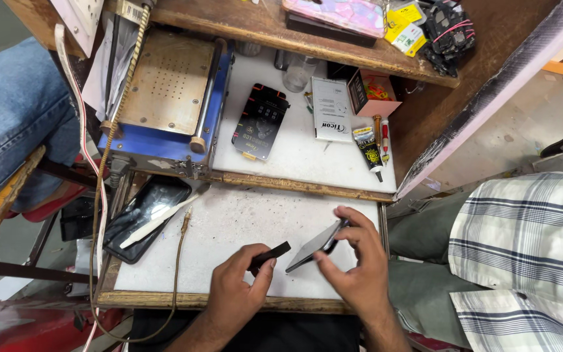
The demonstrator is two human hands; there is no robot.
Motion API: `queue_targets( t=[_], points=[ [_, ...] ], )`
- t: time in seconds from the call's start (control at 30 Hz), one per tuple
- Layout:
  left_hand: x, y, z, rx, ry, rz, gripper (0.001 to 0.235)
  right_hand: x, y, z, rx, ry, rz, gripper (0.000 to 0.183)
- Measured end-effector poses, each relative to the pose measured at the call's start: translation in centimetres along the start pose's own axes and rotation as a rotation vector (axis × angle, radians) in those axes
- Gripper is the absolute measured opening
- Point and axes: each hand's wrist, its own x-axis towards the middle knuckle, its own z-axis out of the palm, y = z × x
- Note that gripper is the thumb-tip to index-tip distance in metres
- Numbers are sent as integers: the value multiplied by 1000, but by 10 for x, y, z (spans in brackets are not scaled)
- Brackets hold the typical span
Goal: The person removes a rubber band from a blue smartphone and places it on a shelf. They then pick up a black smartphone, remove its back cover, and extract the battery. The person places the battery on the workbench and sets the phone aside.
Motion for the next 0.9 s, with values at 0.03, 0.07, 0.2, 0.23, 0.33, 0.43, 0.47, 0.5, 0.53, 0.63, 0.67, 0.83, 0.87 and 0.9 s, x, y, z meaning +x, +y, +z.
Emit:
queue_targets(
  t=[0.03,0.07,0.2,0.23,0.33,0.43,0.47,0.5,0.53,0.63,0.67,0.83,0.87,0.9],
  points=[
    [-2,5,-4,-9,6,-16,15,-2,-2,2,-6,-19,-50,53],
    [-2,11,-9,-2,23,31,15,-2,-5,5,-12,-35,-105,61],
    [-2,40,-27,4,-49,68,23,-5,-10,20,21,-47,-186,83],
    [0,47,-29,0,-100,38,27,-6,-11,23,29,-42,-190,86],
    [10,67,-29,152,-85,193,37,-7,-13,32,53,-26,-195,91],
    [21,81,-29,259,-173,162,37,-11,-15,39,81,-16,-181,90],
    [24,84,-29,280,-187,168,38,-12,-15,41,85,-13,-184,90],
    [26,87,-29,302,-200,175,38,-13,-15,43,89,-11,-187,90],
    [29,89,-28,323,-217,182,39,-14,-14,44,80,-2,-182,89],
    [37,91,-21,417,-218,164,36,-18,-14,49,84,8,-188,89],
    [39,90,-19,429,-233,145,36,-18,-14,51,106,4,-208,91],
    [44,83,-16,435,-229,105,30,-24,-14,63,166,-13,-205,94],
    [44,81,-18,420,-205,127,29,-25,-13,66,185,-15,-190,94],
    [43,79,-21,404,-181,149,28,-26,-12,67,205,-18,-175,94]
  ],
)
